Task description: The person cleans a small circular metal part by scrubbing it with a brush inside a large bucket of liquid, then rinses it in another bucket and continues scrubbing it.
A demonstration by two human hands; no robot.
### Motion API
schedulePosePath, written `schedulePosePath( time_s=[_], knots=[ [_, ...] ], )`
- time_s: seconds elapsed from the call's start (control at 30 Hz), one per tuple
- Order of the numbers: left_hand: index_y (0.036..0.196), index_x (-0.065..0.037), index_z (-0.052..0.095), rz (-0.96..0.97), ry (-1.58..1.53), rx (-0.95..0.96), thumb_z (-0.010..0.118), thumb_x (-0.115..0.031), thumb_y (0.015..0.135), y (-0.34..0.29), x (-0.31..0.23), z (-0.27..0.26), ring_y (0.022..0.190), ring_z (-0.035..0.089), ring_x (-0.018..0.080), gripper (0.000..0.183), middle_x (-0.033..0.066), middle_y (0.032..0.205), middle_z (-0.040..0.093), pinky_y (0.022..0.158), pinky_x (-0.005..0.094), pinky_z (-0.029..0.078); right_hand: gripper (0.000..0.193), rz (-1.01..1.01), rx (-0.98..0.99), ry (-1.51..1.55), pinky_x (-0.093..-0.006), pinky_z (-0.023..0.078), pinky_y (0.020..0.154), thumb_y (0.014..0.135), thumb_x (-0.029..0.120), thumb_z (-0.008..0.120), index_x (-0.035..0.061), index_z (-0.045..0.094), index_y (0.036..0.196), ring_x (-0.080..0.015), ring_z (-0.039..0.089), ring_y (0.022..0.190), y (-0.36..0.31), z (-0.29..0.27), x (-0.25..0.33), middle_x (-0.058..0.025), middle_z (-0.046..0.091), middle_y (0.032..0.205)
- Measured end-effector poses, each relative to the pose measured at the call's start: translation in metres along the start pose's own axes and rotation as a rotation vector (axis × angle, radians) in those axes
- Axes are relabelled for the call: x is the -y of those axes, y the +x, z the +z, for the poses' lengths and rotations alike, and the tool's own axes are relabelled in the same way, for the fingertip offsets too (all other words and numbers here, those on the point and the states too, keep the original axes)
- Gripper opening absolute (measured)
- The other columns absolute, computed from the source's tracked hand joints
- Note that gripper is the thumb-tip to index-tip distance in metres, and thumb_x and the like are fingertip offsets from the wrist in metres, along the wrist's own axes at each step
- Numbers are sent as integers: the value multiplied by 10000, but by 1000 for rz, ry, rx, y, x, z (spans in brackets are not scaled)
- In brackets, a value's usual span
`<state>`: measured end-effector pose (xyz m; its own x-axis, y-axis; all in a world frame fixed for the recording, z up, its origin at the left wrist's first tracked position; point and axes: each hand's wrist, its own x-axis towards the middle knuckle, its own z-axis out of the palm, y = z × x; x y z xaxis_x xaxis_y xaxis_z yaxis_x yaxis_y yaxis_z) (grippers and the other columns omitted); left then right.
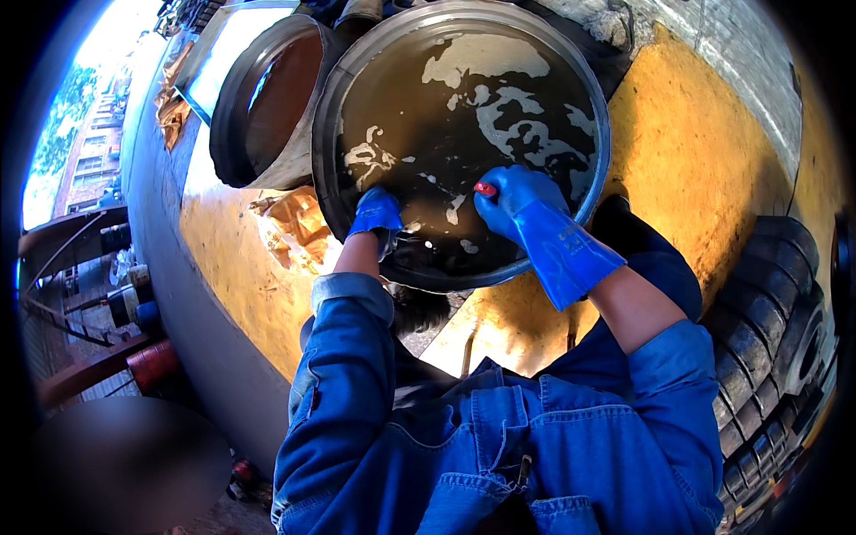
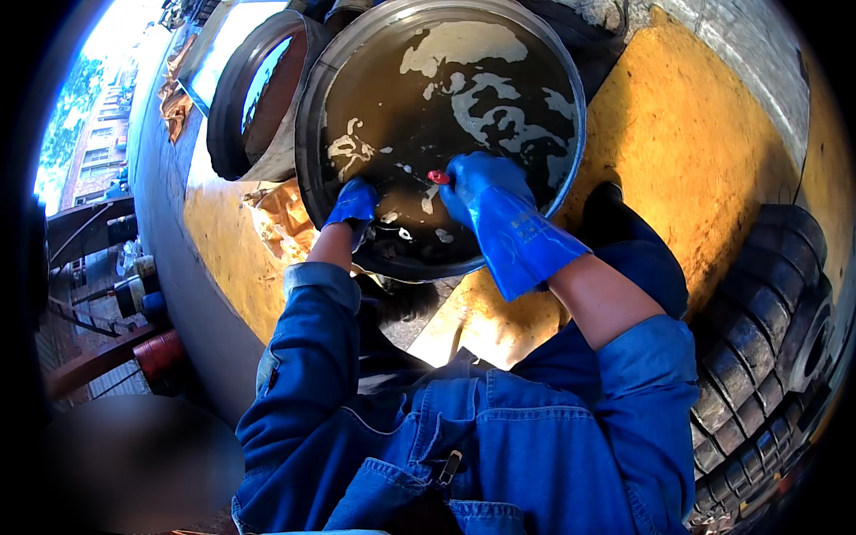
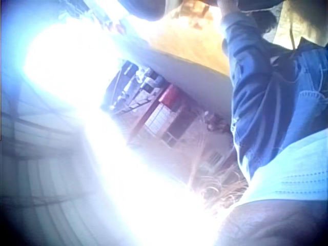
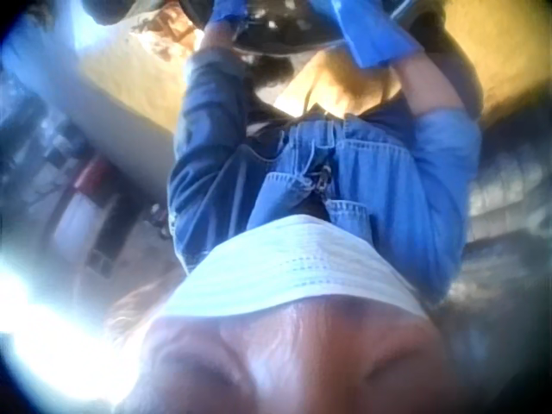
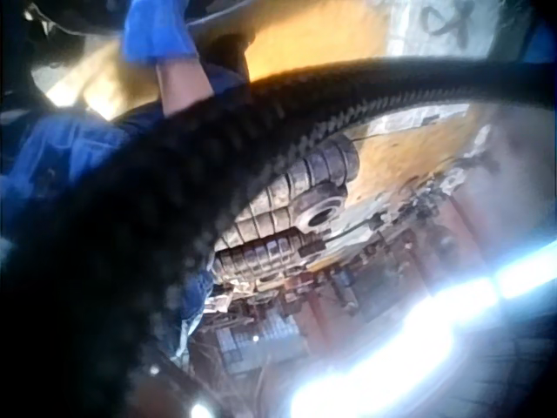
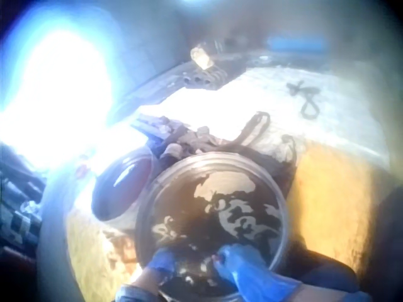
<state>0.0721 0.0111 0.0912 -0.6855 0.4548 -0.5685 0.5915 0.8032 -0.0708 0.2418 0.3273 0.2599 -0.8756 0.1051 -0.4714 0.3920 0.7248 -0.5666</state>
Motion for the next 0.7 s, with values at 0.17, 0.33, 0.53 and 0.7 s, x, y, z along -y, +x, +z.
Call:
schedulePosePath(
  time_s=[0.17,0.33,0.53,0.7],
  knots=[
    [988,-117,820,122,316,195,747,-259,756,6,-17,-24,1107,696,392,282,186,1113,751,975,457,563,285,17,-19,43,-478,579,890,914,381,650,199,768,1099,-395,709,1015,0,1,-10,-146,749,1094],
    [1010,-72,804,1,68,70,761,-240,769,-5,-22,-38,1109,699,385,297,203,1146,738,942,470,577,286,19,10,36,-469,579,894,918,376,659,208,765,1124,-388,709,1022,0,-5,-10,-143,750,1094],
    [1186,-71,742,-47,-118,54,698,-227,872,23,-11,-24,1165,652,416,353,246,1242,683,970,480,547,266,29,1,8,-472,582,888,926,368,652,199,766,1097,-382,712,1019,0,0,-20,-140,753,1071],
    [1269,-45,692,-74,-159,38,569,-179,961,62,71,58,1246,605,422,358,246,1329,641,1025,478,518,249,-39,96,-23,-484,593,860,934,356,645,184,765,1068,-397,718,981,0,-5,-3,-145,753,1040]
  ],
)
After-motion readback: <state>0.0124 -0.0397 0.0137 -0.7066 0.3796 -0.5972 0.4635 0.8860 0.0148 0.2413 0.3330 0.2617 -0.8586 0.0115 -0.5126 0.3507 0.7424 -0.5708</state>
